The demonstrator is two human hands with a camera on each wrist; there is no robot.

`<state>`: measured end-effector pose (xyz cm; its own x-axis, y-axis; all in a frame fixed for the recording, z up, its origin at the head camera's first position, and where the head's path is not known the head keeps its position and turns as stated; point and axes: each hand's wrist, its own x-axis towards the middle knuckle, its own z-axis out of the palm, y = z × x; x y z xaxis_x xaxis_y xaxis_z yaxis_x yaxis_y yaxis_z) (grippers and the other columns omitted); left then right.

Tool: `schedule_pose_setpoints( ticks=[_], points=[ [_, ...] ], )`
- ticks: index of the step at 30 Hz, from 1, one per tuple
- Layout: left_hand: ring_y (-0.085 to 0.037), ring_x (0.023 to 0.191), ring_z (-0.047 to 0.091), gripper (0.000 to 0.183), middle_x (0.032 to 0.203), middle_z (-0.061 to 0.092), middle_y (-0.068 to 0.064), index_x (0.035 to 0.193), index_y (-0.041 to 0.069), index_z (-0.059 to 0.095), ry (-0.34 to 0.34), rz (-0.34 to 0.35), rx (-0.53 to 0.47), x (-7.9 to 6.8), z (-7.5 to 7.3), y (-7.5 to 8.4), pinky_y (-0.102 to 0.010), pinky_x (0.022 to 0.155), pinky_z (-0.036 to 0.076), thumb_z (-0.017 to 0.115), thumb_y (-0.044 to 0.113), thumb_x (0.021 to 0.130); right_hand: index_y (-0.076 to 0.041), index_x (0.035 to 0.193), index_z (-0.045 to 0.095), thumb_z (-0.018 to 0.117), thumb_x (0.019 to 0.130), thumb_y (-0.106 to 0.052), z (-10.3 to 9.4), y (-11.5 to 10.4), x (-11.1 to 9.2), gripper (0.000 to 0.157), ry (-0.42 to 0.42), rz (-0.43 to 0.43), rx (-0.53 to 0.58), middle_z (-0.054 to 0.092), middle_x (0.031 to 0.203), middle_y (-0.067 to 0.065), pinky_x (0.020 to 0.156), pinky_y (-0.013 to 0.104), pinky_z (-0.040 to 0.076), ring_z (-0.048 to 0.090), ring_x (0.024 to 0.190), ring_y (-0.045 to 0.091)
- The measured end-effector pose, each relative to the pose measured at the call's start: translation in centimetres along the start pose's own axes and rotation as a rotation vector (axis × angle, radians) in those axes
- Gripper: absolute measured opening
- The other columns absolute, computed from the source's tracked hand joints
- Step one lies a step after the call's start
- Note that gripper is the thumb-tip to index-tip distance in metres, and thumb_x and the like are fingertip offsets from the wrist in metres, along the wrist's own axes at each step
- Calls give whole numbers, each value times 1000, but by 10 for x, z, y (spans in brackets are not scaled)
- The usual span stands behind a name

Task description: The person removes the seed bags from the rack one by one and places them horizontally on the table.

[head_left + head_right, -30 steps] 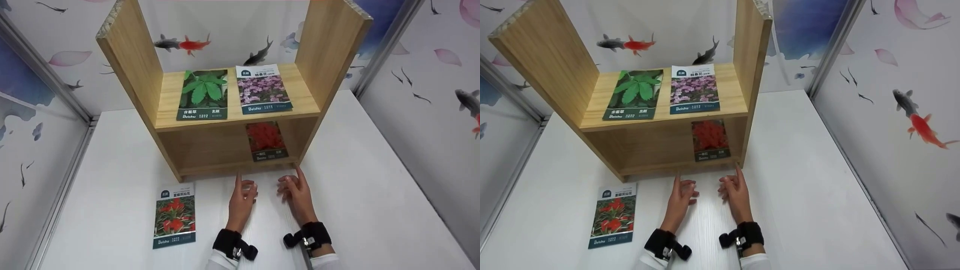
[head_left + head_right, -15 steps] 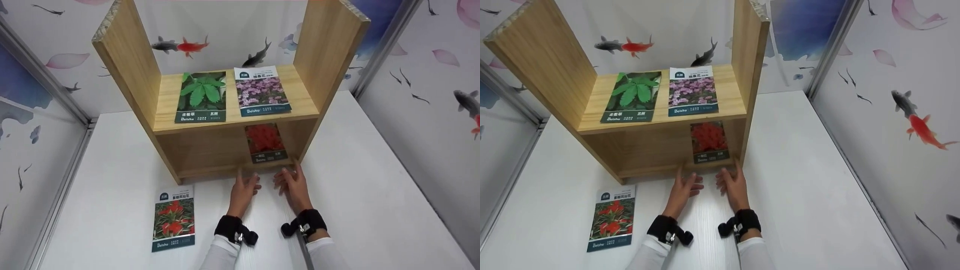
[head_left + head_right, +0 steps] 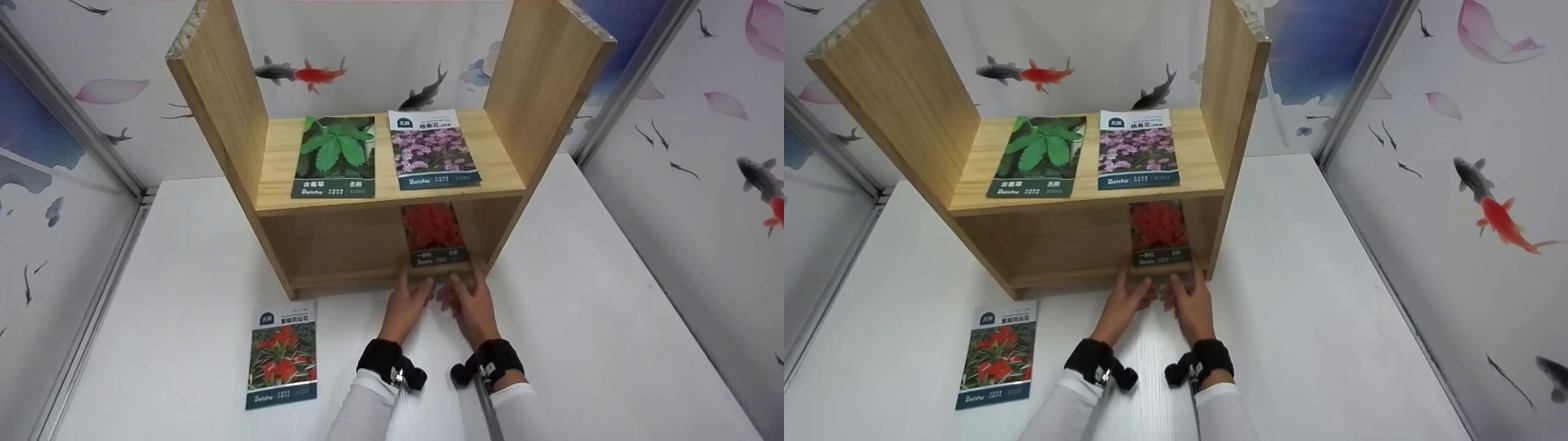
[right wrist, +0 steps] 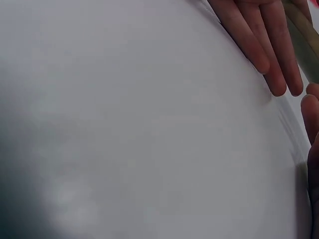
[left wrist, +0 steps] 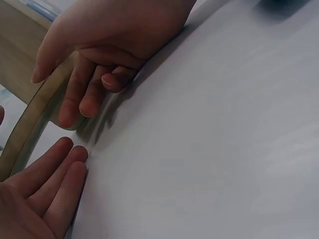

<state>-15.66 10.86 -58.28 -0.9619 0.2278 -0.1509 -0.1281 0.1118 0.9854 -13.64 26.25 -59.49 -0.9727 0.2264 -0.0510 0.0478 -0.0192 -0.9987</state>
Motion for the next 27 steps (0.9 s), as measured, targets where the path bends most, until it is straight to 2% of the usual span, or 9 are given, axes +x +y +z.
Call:
schedule_pose_setpoints(
  ticks=[5, 9, 12, 15, 21, 24, 27],
  points=[
    [-14, 89, 61, 75, 98, 66, -3, 144, 27, 13, -15, 44, -5, -1, -3, -1, -32, 81, 44, 51, 53, 84, -43, 138, 20, 55, 87, -40, 2, 1, -3, 62, -15, -15, 53, 60, 81, 24, 46, 35, 42, 54, 63, 37],
    [-18, 91, 61, 70, 100, 66, -5, 143, 30, 15, -39, 71, -93, -4, -5, -2, -33, 86, 42, 51, 48, 86, -41, 138, 22, 54, 88, -37, 4, 1, -6, 60, -30, -31, 118, 59, 82, 26, 50, 39, 46, 55, 65, 37],
    [-22, 94, 61, 64, 100, 65, -9, 142, 30, 18, -63, 109, -185, -6, -7, -4, -35, 94, 36, 50, 43, 88, -39, 138, 25, 54, 88, -38, 4, 1, -8, 58, -7, -54, 126, 60, 80, 26, 47, 38, 46, 56, 62, 37],
    [-22, 97, 60, 60, 101, 65, -9, 141, 32, 20, -78, 134, -224, -8, -8, -8, -36, 100, 29, 49, 41, 90, -38, 138, 27, 54, 87, -40, 3, 2, -11, 57, 21, -65, 112, 62, 79, 24, 43, 36, 43, 56, 59, 36],
    [-14, 102, 57, 57, 101, 66, -1, 140, 39, 20, -96, 176, -226, -14, -11, -15, -37, 101, 27, 47, 44, 90, -35, 139, 27, 52, 88, -41, 4, 5, -17, 56, 32, -90, 63, 64, 78, 21, 43, 35, 43, 58, 61, 35],
    [-12, 105, 55, 55, 103, 65, -2, 140, 38, 20, -104, 196, -233, -18, -13, -17, -39, 101, 26, 46, 41, 91, -34, 139, 27, 52, 89, -39, 5, 5, -21, 56, 30, -100, 85, 63, 78, 22, 45, 38, 45, 58, 62, 37],
    [-13, 108, 53, 54, 105, 64, -9, 141, 33, 20, -115, 203, -249, -26, -16, -9, -40, 101, 25, 45, 33, 93, -32, 139, 28, 53, 89, -37, 6, 6, -24, 56, 31, -114, 118, 63, 79, 24, 47, 40, 46, 58, 62, 38]
  ],
)
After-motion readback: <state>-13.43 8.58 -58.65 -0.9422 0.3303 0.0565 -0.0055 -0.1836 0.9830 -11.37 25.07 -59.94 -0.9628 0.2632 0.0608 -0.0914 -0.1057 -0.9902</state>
